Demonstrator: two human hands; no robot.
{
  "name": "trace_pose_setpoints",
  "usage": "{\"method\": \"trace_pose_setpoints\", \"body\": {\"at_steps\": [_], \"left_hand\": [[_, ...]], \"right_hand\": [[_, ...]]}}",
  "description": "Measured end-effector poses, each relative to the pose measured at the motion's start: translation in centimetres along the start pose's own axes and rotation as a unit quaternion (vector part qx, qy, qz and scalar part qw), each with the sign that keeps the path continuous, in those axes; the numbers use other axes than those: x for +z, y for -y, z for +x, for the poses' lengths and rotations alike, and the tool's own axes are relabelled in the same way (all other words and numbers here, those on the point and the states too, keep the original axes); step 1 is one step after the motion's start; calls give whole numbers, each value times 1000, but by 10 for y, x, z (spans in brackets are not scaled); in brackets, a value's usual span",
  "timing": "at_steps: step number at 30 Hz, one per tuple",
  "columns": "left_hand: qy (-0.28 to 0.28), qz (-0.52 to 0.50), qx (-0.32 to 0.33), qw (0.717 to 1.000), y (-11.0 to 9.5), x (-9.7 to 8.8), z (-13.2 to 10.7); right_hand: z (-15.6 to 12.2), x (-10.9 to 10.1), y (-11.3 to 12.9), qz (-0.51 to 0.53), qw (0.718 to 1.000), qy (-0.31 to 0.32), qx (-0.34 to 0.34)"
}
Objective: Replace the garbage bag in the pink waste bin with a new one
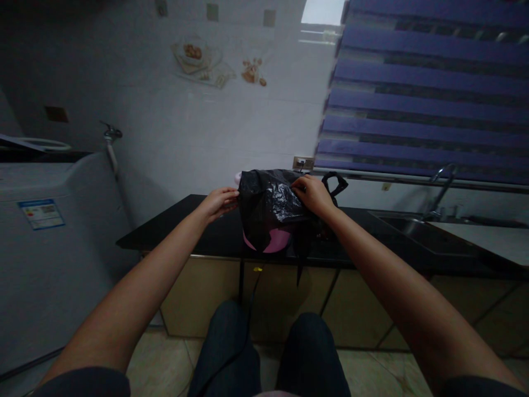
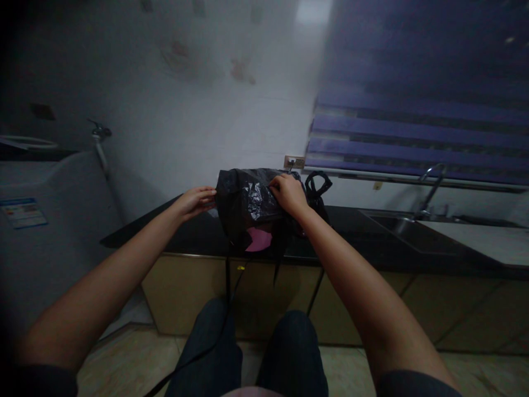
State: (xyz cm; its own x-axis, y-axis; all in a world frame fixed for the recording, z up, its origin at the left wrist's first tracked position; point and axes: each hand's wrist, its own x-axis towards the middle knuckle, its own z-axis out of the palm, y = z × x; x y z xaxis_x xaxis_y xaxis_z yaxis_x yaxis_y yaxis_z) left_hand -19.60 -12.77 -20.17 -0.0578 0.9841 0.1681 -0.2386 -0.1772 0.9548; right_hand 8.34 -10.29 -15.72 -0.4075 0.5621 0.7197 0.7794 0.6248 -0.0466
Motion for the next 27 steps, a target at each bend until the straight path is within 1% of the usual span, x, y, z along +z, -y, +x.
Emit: {"method": "trace_pose_setpoints", "body": {"at_steps": [10, 20, 27], "left_hand": [[3, 12, 3, 1000, 2, -3, 0], [8, 8, 6, 1000, 4, -5, -3], [3, 8, 5, 1000, 6, -4, -4]], "right_hand": [[-2, 0, -2, 18, 1000, -9, -11], [-2, -3, -5, 50, 998, -27, 17], [-3, -10, -3, 64, 997, -46, 15]]}}
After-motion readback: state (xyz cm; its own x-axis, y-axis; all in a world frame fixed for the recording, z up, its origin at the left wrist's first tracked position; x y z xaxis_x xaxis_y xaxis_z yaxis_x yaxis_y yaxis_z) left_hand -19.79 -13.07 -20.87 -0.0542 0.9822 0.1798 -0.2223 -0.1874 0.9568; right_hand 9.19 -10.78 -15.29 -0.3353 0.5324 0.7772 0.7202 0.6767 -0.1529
